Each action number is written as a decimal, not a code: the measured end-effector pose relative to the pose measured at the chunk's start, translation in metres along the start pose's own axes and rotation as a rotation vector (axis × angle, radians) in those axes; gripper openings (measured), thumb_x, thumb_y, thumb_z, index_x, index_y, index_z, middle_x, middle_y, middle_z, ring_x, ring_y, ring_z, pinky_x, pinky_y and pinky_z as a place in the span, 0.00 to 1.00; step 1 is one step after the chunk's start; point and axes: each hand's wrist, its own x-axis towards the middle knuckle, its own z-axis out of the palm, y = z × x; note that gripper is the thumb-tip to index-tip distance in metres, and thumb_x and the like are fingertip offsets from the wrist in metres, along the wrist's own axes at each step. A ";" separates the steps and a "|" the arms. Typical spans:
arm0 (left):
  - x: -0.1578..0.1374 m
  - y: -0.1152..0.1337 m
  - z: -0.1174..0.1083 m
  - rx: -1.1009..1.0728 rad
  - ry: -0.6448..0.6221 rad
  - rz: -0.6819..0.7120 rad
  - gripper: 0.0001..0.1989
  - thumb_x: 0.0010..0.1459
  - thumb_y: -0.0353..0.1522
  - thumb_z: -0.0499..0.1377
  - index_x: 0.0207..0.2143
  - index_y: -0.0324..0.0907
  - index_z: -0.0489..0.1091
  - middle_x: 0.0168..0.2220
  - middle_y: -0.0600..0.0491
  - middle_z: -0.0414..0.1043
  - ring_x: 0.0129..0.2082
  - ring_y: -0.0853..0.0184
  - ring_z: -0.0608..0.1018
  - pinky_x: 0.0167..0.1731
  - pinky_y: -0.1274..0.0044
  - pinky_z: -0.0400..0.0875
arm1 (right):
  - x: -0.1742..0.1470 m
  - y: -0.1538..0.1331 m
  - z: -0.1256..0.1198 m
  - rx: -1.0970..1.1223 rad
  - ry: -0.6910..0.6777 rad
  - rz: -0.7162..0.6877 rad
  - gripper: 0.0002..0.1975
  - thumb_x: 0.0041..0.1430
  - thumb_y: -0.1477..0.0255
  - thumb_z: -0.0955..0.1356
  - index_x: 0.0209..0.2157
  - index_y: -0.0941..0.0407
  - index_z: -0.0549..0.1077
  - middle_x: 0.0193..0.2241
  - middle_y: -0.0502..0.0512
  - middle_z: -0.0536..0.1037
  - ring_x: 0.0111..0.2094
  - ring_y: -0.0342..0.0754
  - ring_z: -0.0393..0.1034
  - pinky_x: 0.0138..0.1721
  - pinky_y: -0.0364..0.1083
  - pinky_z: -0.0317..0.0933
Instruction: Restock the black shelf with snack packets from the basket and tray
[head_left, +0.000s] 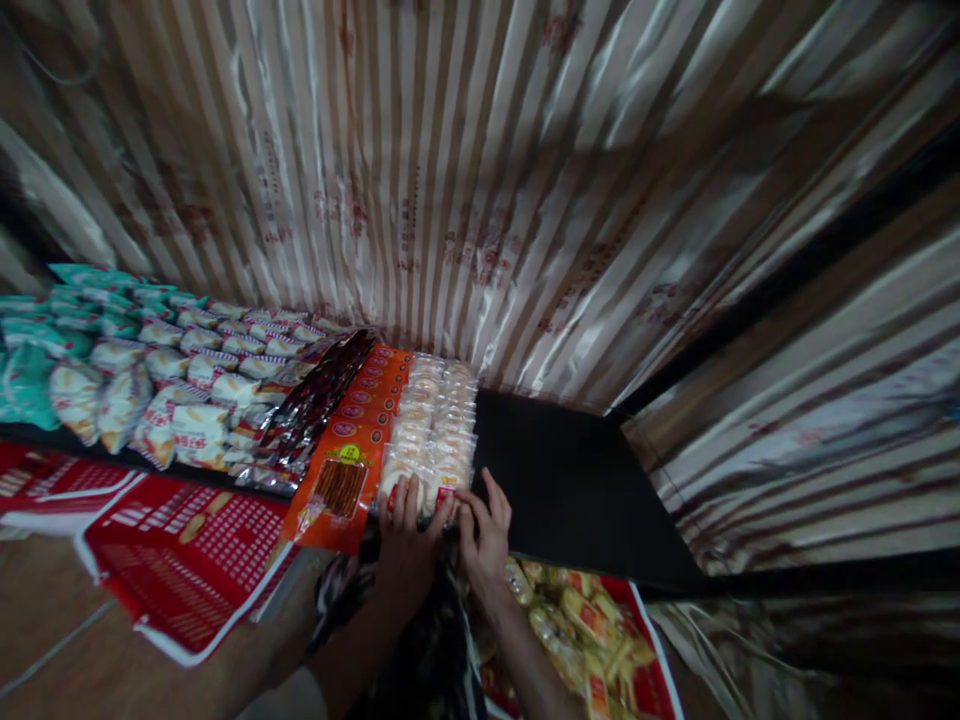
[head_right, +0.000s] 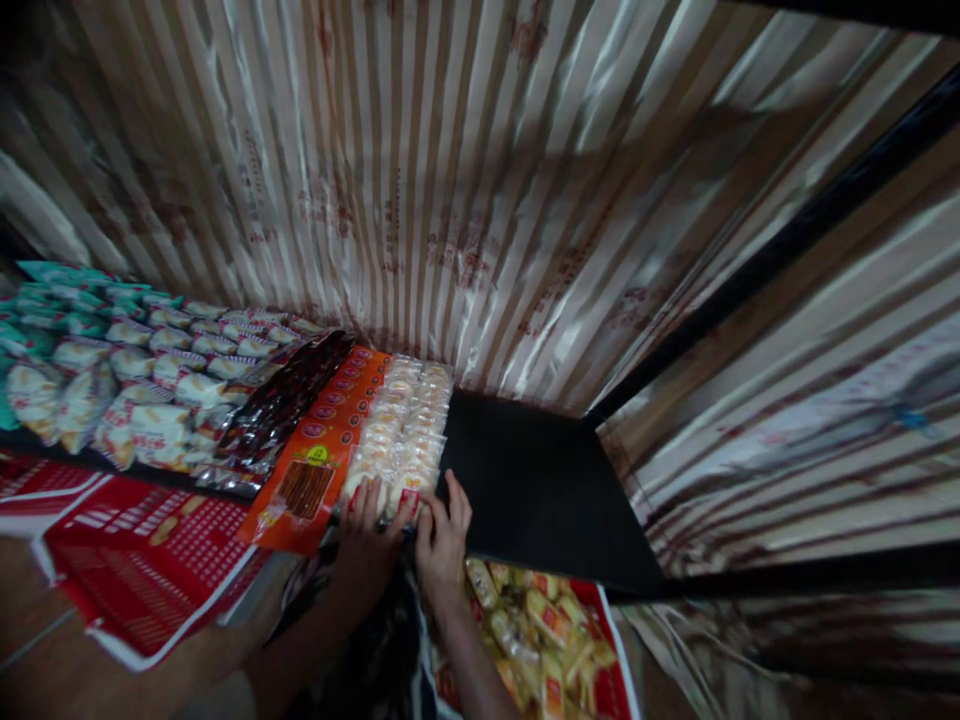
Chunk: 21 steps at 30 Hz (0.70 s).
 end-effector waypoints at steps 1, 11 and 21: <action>0.000 0.000 0.000 -0.002 0.005 0.007 0.28 0.55 0.35 0.60 0.58 0.54 0.59 0.62 0.43 0.52 0.62 0.47 0.54 0.55 0.51 0.52 | 0.010 0.001 -0.001 -0.024 0.010 -0.019 0.16 0.63 0.68 0.57 0.42 0.55 0.74 0.61 0.59 0.56 0.61 0.55 0.49 0.57 0.59 0.53; -0.003 -0.004 0.010 0.014 0.016 0.044 0.28 0.54 0.39 0.59 0.58 0.52 0.61 0.60 0.42 0.57 0.62 0.46 0.54 0.56 0.50 0.50 | 0.085 0.012 0.037 -0.237 -0.220 -0.181 0.24 0.65 0.64 0.56 0.59 0.57 0.61 0.64 0.60 0.53 0.66 0.56 0.35 0.59 0.59 0.50; 0.002 0.000 0.010 0.014 0.067 0.036 0.31 0.53 0.42 0.58 0.59 0.48 0.59 0.59 0.41 0.59 0.63 0.45 0.52 0.59 0.51 0.44 | 0.117 -0.014 0.028 -0.329 -0.304 -0.243 0.24 0.64 0.62 0.57 0.59 0.53 0.61 0.64 0.57 0.52 0.66 0.58 0.36 0.61 0.63 0.38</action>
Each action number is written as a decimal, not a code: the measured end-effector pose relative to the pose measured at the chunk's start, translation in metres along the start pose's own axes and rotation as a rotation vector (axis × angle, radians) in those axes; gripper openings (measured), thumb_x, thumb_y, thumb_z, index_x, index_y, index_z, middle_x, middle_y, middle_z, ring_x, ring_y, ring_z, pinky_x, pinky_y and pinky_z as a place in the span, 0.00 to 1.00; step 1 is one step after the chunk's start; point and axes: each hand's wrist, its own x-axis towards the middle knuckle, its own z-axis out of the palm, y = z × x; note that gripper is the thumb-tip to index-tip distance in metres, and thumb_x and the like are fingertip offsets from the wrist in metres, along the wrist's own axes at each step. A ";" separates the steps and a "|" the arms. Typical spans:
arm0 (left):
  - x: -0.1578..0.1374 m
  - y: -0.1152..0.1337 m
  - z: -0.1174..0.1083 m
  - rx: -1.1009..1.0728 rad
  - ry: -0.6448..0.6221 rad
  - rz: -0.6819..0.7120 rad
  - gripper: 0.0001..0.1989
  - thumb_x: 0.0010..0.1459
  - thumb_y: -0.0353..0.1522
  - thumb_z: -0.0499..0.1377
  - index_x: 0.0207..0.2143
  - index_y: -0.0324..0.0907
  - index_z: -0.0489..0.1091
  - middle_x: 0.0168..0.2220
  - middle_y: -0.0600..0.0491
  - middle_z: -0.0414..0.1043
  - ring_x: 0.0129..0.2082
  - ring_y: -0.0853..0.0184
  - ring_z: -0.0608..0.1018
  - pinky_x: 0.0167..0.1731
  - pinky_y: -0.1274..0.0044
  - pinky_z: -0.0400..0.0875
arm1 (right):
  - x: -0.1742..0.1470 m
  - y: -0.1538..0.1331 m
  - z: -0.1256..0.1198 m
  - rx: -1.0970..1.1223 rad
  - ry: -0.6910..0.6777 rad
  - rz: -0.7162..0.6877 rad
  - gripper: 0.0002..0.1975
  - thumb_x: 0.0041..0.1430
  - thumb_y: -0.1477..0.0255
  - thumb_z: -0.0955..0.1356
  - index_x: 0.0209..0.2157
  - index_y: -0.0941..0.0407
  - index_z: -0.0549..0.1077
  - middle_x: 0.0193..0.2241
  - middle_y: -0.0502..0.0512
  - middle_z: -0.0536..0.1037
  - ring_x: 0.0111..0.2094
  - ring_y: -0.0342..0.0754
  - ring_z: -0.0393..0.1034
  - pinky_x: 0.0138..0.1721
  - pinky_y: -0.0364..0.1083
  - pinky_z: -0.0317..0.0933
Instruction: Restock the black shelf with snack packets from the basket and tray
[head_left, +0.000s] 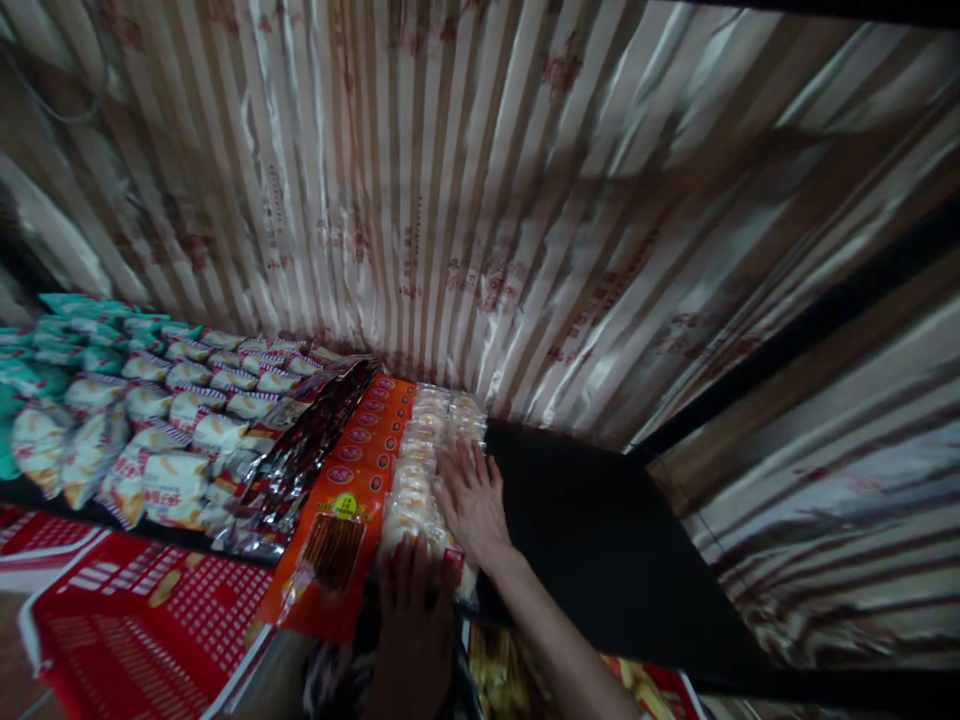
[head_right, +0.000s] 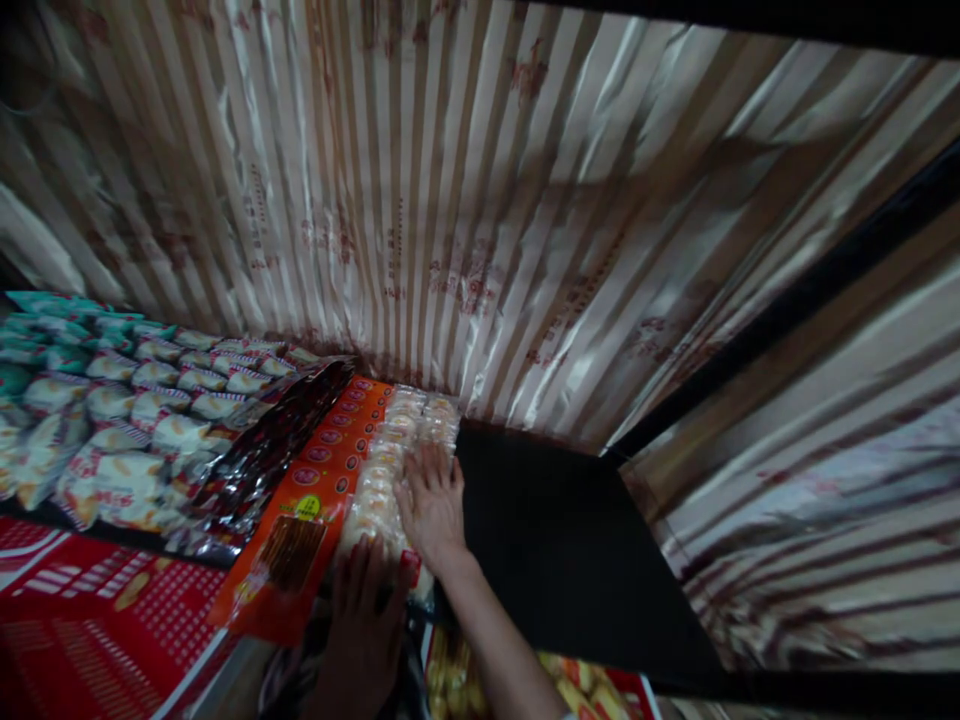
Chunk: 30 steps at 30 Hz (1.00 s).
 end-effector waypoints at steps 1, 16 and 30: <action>0.000 0.000 0.000 -0.005 0.004 -0.002 0.31 0.53 0.42 0.58 0.59 0.48 0.60 0.59 0.41 0.59 0.63 0.45 0.52 0.59 0.51 0.43 | 0.010 -0.004 -0.001 0.020 -0.033 -0.055 0.24 0.64 0.62 0.57 0.59 0.53 0.61 0.64 0.56 0.51 0.66 0.57 0.36 0.62 0.62 0.38; 0.004 -0.001 0.002 0.035 0.012 0.005 0.32 0.50 0.44 0.60 0.58 0.50 0.61 0.58 0.43 0.61 0.64 0.47 0.50 0.60 0.52 0.40 | 0.069 -0.023 0.017 0.150 -0.298 -0.149 0.25 0.65 0.58 0.54 0.58 0.51 0.62 0.63 0.53 0.54 0.66 0.52 0.39 0.63 0.59 0.35; -0.003 -0.001 0.014 0.055 0.003 0.002 0.37 0.49 0.45 0.60 0.61 0.51 0.55 0.61 0.44 0.57 0.64 0.47 0.50 0.61 0.51 0.39 | 0.110 -0.011 0.035 0.072 -0.361 -0.129 0.25 0.66 0.59 0.52 0.56 0.53 0.65 0.62 0.55 0.57 0.66 0.52 0.38 0.63 0.59 0.30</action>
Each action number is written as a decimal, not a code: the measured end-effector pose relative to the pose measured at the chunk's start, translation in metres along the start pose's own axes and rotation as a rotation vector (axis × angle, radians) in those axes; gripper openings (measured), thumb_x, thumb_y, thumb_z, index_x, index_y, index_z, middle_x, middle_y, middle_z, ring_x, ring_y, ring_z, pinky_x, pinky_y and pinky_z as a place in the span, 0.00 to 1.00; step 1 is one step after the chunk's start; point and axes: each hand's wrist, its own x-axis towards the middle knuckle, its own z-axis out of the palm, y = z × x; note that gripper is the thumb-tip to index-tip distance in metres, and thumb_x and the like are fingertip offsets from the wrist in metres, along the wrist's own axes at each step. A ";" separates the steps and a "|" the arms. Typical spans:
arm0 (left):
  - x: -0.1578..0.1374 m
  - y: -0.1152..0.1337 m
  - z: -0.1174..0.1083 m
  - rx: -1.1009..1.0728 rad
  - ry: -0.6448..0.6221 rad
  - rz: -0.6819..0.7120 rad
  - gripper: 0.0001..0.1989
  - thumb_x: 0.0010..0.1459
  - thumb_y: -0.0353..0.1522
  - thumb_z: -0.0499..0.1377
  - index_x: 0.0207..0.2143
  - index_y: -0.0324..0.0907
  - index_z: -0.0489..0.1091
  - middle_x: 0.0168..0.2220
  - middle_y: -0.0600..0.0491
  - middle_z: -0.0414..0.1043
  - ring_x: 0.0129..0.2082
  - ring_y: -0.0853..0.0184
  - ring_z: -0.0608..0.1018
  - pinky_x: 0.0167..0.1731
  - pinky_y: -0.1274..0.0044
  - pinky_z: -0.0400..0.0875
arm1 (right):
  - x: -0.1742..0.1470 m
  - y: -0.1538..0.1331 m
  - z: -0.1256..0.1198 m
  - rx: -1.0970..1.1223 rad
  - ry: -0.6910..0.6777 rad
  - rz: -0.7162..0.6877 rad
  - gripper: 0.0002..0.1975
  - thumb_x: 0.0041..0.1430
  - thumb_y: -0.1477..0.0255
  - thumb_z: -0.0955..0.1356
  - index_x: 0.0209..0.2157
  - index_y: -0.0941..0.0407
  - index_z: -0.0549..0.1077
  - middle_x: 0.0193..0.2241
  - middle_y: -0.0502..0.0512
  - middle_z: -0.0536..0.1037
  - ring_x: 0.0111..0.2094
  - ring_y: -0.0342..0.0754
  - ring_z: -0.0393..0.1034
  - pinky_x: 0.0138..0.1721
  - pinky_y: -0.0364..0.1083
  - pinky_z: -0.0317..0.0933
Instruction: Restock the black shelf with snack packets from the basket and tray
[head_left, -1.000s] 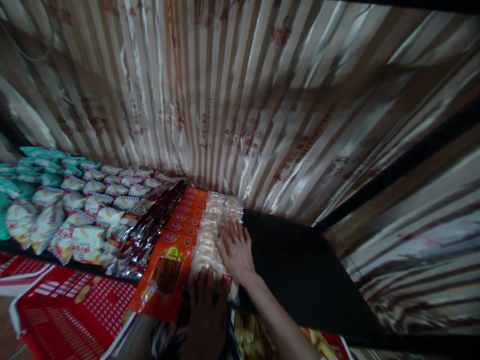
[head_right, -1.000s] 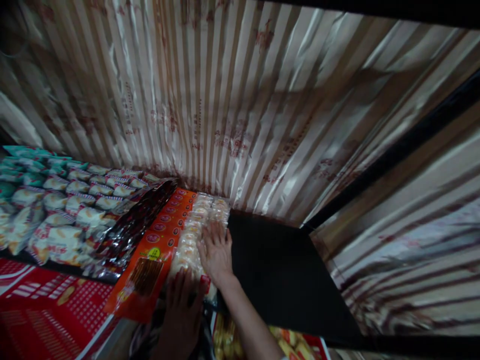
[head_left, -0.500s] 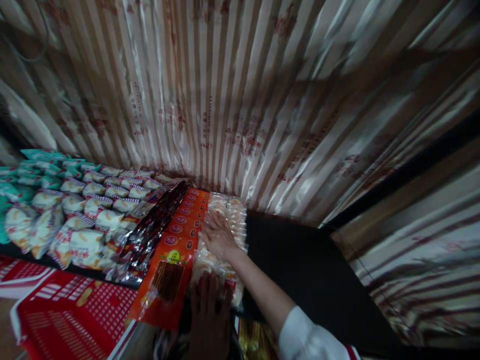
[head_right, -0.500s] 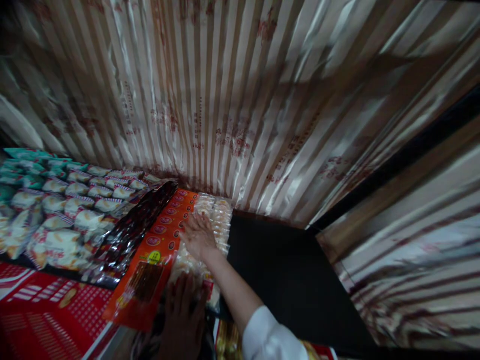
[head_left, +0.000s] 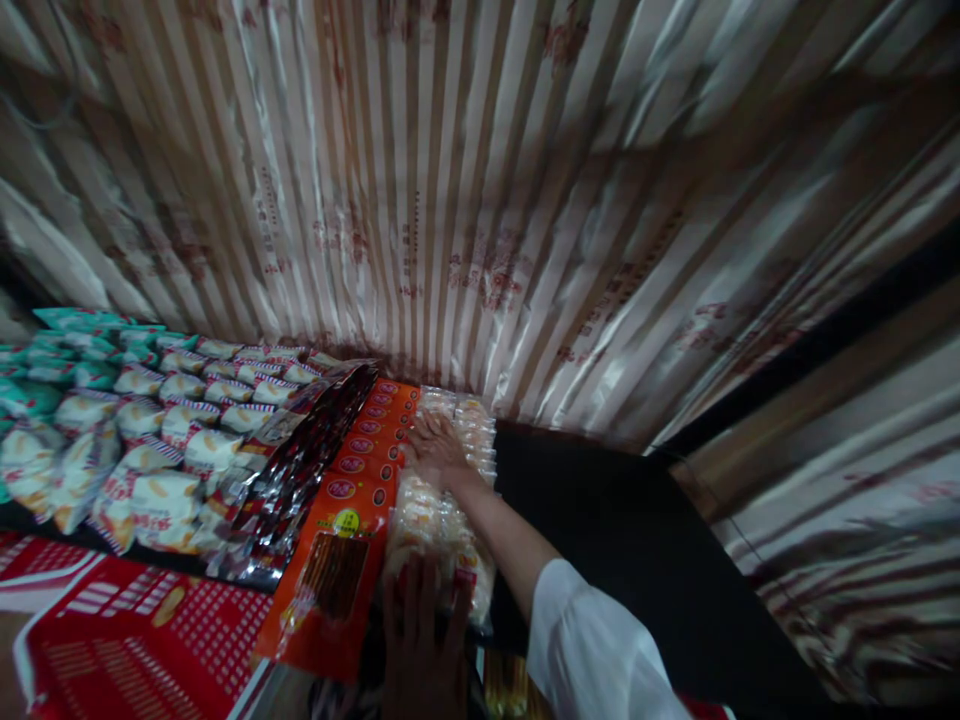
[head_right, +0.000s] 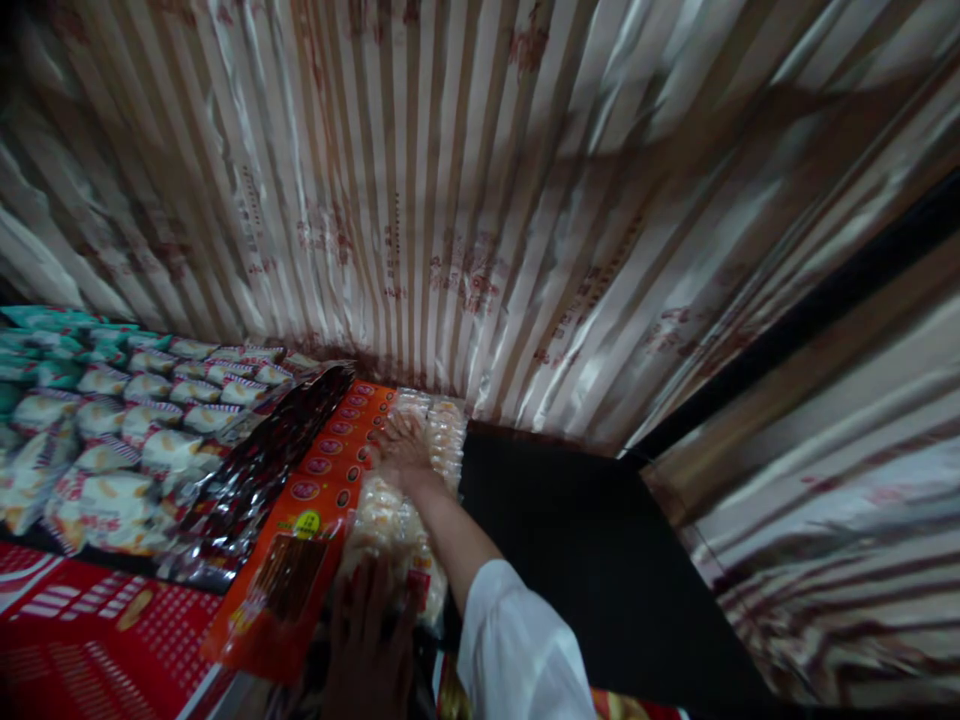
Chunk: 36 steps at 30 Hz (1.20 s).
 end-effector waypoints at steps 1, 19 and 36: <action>-0.001 0.001 0.002 -0.005 0.005 -0.017 0.37 0.49 0.44 0.60 0.61 0.51 0.54 0.61 0.44 0.57 0.64 0.47 0.51 0.60 0.51 0.41 | 0.003 0.002 0.002 -0.013 -0.014 0.011 0.25 0.66 0.59 0.52 0.56 0.54 0.66 0.62 0.55 0.58 0.66 0.53 0.39 0.63 0.58 0.30; 0.009 0.000 -0.023 -0.077 -0.075 -0.039 0.32 0.55 0.40 0.58 0.61 0.52 0.55 0.62 0.46 0.55 0.63 0.50 0.53 0.61 0.56 0.42 | -0.078 0.035 -0.015 0.554 0.564 0.344 0.33 0.64 0.54 0.48 0.56 0.59 0.65 0.62 0.60 0.58 0.63 0.49 0.47 0.63 0.53 0.43; 0.054 -0.024 -0.043 -0.305 0.060 -0.070 0.20 0.57 0.26 0.51 0.53 0.44 0.63 0.61 0.45 0.53 0.61 0.56 0.59 0.54 0.62 0.63 | -0.198 0.066 0.002 0.788 0.735 0.485 0.22 0.60 0.55 0.60 0.46 0.54 0.72 0.51 0.61 0.71 0.51 0.53 0.66 0.48 0.54 0.67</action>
